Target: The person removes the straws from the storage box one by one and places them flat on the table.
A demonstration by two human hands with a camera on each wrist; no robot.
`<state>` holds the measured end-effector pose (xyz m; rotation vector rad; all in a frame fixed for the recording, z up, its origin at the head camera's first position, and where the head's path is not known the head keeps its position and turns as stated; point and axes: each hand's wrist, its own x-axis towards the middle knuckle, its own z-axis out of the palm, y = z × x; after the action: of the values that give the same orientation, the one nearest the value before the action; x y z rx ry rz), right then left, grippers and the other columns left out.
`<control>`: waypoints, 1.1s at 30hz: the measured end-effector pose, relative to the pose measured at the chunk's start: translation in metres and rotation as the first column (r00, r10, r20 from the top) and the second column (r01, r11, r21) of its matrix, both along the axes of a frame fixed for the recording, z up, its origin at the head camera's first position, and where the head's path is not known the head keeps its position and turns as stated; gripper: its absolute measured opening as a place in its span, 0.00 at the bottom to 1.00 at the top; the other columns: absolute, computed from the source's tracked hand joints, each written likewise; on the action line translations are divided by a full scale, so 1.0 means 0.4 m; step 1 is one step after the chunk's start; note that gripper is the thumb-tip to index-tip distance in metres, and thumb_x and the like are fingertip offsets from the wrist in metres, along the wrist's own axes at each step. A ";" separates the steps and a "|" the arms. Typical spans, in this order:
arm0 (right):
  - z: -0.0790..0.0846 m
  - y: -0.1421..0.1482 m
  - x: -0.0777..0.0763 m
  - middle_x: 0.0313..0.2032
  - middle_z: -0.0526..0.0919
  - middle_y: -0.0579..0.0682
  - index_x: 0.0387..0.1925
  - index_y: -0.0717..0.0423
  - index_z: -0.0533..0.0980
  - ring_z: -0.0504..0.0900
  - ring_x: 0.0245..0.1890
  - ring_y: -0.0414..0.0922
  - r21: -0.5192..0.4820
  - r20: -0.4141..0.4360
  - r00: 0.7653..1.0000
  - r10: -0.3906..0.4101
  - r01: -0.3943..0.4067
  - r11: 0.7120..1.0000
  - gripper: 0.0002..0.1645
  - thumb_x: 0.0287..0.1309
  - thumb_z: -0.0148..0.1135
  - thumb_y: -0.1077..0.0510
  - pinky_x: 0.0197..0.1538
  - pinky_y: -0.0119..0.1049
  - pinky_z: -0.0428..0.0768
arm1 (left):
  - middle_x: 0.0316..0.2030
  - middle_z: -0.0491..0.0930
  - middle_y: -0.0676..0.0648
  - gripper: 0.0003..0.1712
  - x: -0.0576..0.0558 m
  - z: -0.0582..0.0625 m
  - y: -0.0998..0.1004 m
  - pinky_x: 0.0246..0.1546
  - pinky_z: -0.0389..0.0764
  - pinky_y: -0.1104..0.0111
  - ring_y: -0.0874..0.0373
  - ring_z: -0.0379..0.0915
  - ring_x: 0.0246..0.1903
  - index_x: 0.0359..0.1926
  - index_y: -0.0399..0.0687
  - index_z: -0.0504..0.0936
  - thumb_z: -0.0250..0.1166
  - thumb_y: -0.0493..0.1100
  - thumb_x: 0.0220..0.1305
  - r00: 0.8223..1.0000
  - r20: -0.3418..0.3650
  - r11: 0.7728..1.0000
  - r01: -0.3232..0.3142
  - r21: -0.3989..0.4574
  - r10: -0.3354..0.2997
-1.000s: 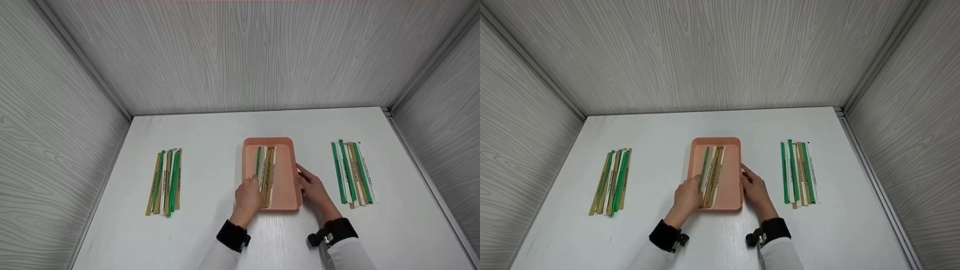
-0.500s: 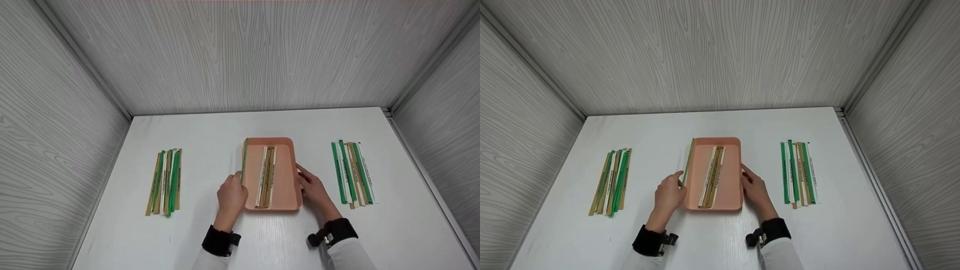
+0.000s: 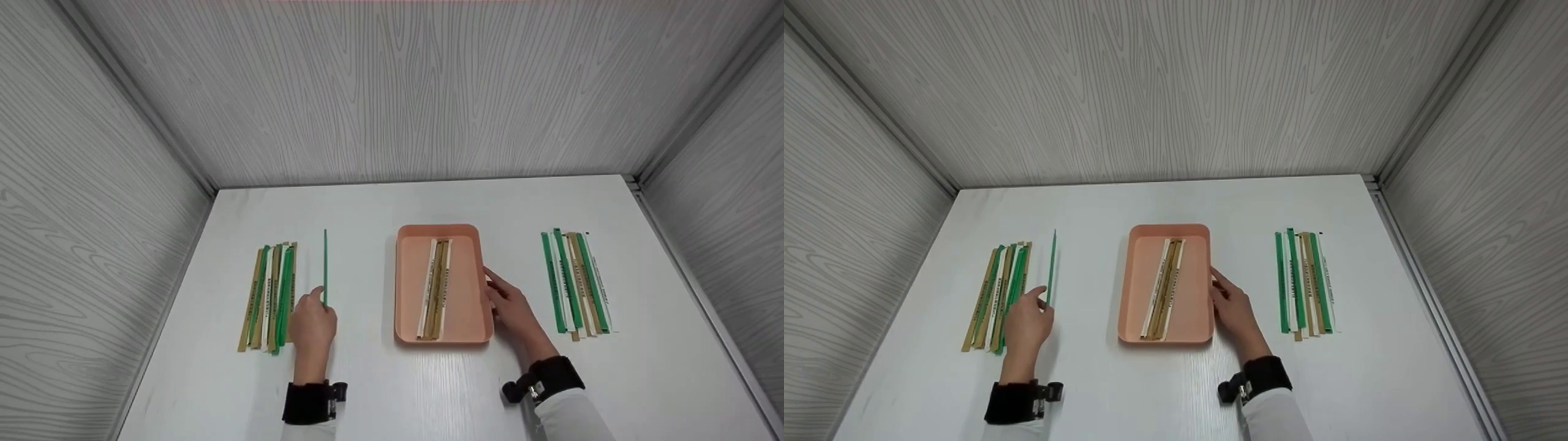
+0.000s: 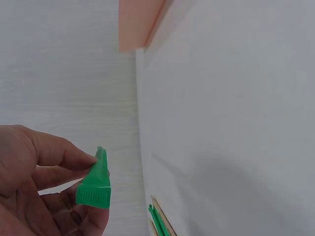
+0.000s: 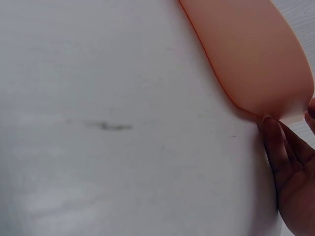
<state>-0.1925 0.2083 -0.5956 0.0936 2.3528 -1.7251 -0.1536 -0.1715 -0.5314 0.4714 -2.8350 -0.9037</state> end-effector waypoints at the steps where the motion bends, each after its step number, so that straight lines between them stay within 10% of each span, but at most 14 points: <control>1: 0.000 0.000 0.000 0.62 0.74 0.56 0.73 0.35 0.61 0.80 0.42 0.50 0.003 -0.001 1.000 -0.002 0.002 1.000 0.30 0.73 0.51 0.47 0.40 0.40 0.79 | 0.42 0.81 0.33 0.22 0.001 -0.004 -0.017 0.30 0.80 0.50 0.40 0.80 0.39 0.57 0.34 0.79 0.57 0.28 0.61 1.000 0.008 1.000 -0.015 -0.002 0.015; 18: 0.002 -0.002 -0.002 0.61 0.74 0.58 0.73 0.37 0.62 0.81 0.40 0.50 0.001 0.004 1.000 -0.009 0.009 1.000 0.29 0.73 0.51 0.49 0.38 0.39 0.80 | 0.46 0.77 0.26 0.20 0.009 -0.051 -0.171 0.30 0.78 0.42 0.31 0.77 0.42 0.58 0.27 0.75 0.59 0.29 0.65 0.982 -0.017 0.982 -0.187 -0.004 0.187; 26: 0.000 -0.001 -0.004 0.62 0.73 0.58 0.73 0.36 0.61 0.80 0.41 0.50 0.016 0.023 1.000 -0.009 0.008 1.000 0.30 0.73 0.51 0.47 0.39 0.39 0.79 | 0.45 0.73 0.25 0.21 0.006 -0.052 -0.134 0.35 0.76 0.43 0.31 0.73 0.45 0.57 0.26 0.75 0.61 0.36 0.67 0.984 -0.071 0.986 -0.167 -0.002 0.166; 33: 0.003 -0.002 -0.001 0.62 0.73 0.58 0.73 0.37 0.61 0.79 0.42 0.51 0.035 0.019 1.000 -0.008 0.008 0.999 0.30 0.73 0.51 0.46 0.40 0.38 0.79 | 0.47 0.75 0.29 0.30 -0.022 -0.033 -0.020 0.41 0.77 0.48 0.36 0.75 0.47 0.61 0.32 0.75 0.58 0.54 0.72 0.997 -0.074 0.996 -0.006 -0.090 -0.001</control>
<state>-0.1931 0.2073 -0.5946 0.1249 2.3726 -1.6796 -0.1626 -0.1794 -0.5446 0.4211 -2.7934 -0.7718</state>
